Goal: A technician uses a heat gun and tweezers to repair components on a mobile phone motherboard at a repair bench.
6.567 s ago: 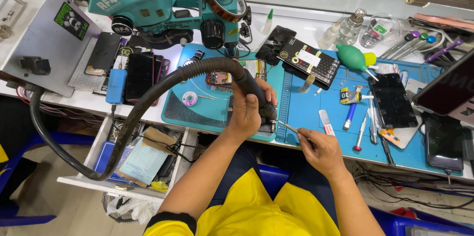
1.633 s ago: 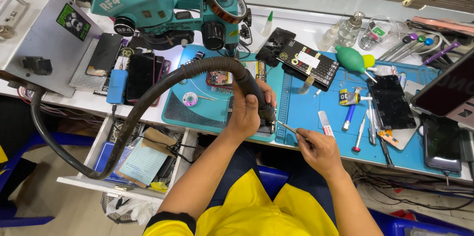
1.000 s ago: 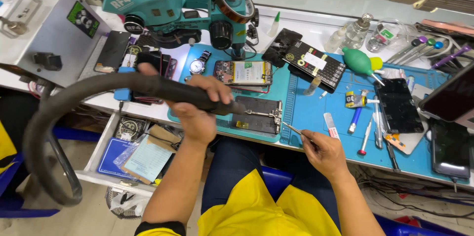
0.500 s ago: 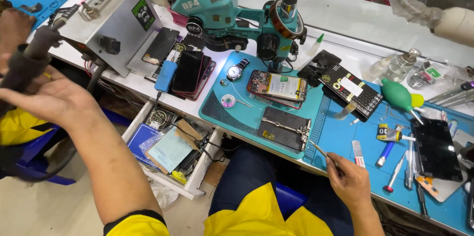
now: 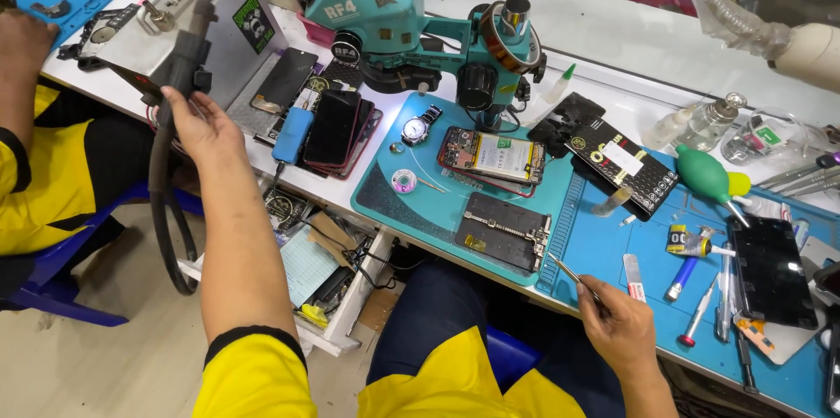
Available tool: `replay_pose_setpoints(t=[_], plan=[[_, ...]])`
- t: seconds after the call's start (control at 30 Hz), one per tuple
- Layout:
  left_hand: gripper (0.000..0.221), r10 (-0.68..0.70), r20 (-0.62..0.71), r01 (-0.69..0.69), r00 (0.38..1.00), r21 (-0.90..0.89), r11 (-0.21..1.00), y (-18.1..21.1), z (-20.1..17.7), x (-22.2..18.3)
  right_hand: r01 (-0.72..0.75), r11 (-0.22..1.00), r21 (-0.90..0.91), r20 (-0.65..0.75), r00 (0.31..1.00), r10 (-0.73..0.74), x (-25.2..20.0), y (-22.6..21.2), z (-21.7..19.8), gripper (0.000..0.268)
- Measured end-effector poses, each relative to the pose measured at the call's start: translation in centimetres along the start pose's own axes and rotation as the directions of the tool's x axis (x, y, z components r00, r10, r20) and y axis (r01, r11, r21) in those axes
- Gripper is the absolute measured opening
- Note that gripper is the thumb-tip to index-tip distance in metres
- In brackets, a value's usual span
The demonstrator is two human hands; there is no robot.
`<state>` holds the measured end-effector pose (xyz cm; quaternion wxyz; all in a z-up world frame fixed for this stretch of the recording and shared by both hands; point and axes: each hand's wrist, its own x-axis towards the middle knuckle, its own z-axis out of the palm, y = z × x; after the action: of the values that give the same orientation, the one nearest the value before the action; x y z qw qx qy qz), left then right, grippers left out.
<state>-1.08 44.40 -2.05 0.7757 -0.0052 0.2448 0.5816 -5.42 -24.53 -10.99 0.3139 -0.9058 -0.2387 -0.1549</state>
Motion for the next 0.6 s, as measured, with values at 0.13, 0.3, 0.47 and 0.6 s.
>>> replay_pose_setpoints(t=[0.13, 0.3, 0.47, 0.6], plan=[[0.062, -0.018, -0.047, 0.022, 0.999, 0.091, 0.996, 0.2, 0.4, -2.2, -0.009, 1.000, -0.009, 0.007, 1.000, 0.009, 0.0, 0.0, 0.0, 0.018], [0.055, -0.029, -0.057, 0.022, 0.998, -0.113, 0.993, -0.4, -0.4, -2.8, 0.017, 1.000, 0.010, -0.012, 1.000, -0.017, 0.0, 0.0, 0.0, 0.015], [0.076, -0.071, -0.012, 0.069, 0.997, -0.160, 0.985, 0.8, -2.0, -4.7, 0.044, 0.999, 0.019, -0.021, 0.999, -0.044, 0.1, 0.0, 0.1, 0.016], [0.075, -0.064, -0.032, 0.062, 0.997, -0.069, 0.996, 2.9, -9.1, -2.0, 0.070, 0.997, 0.014, 0.012, 0.997, -0.071, 0.4, 0.2, -0.1, 0.018]])
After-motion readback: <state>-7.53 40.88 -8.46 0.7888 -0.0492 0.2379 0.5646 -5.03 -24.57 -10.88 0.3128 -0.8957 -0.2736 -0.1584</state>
